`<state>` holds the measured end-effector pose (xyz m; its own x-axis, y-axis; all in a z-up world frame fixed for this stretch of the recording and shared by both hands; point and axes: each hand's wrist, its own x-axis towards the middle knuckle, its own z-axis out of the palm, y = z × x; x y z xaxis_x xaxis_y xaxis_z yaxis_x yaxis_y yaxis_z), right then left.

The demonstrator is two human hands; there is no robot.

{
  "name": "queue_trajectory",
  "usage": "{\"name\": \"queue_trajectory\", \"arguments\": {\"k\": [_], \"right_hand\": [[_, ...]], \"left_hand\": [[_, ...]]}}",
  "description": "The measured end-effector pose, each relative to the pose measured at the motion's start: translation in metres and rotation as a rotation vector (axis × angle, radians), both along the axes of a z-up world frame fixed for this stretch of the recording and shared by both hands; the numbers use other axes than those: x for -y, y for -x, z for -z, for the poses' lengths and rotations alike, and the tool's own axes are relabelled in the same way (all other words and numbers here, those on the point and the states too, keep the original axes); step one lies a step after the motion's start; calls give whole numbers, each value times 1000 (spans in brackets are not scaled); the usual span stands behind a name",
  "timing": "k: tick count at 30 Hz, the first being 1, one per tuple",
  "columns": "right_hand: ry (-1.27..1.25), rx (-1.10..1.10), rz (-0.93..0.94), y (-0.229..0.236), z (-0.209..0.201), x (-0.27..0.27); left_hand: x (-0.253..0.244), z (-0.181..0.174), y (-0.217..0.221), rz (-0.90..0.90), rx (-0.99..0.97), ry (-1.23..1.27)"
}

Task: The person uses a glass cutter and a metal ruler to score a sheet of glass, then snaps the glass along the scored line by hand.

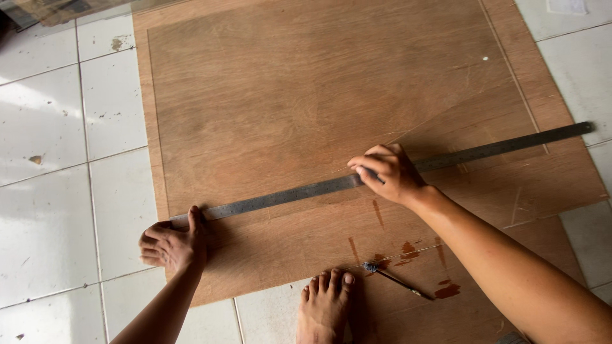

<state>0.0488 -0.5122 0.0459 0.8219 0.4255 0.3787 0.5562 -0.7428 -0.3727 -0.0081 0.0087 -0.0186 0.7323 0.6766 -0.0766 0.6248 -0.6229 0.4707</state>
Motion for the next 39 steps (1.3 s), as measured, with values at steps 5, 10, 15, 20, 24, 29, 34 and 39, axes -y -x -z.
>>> {"name": "queue_trajectory", "arguments": {"k": [5, 10, 15, 20, 24, 29, 34, 39], "right_hand": [[-156, -46, 297, -18, -12, 47], [-403, -43, 684, -23, -78, 74], [-743, -38, 896, -31, -131, 114], [-788, -20, 980, -16, -167, 143], [-846, -92, 1025, 7, -203, 142], [-863, -115, 1085, 35, -239, 146], [-912, -125, 1133, 53, -253, 161], [-1060, -59, 1048, 60, -252, 179]], "left_hand": [[45, -34, -10, -6, 196, -58], [108, -48, -33, 272, 385, -105], [215, -85, -61, 403, 489, 47], [313, -136, -83, 556, 351, 291], [368, -184, -88, 743, 305, 469], [403, -261, -79, 950, 208, 688], [424, -283, -62, 973, 110, 825], [440, -291, -51, 1009, 14, 885]]}}
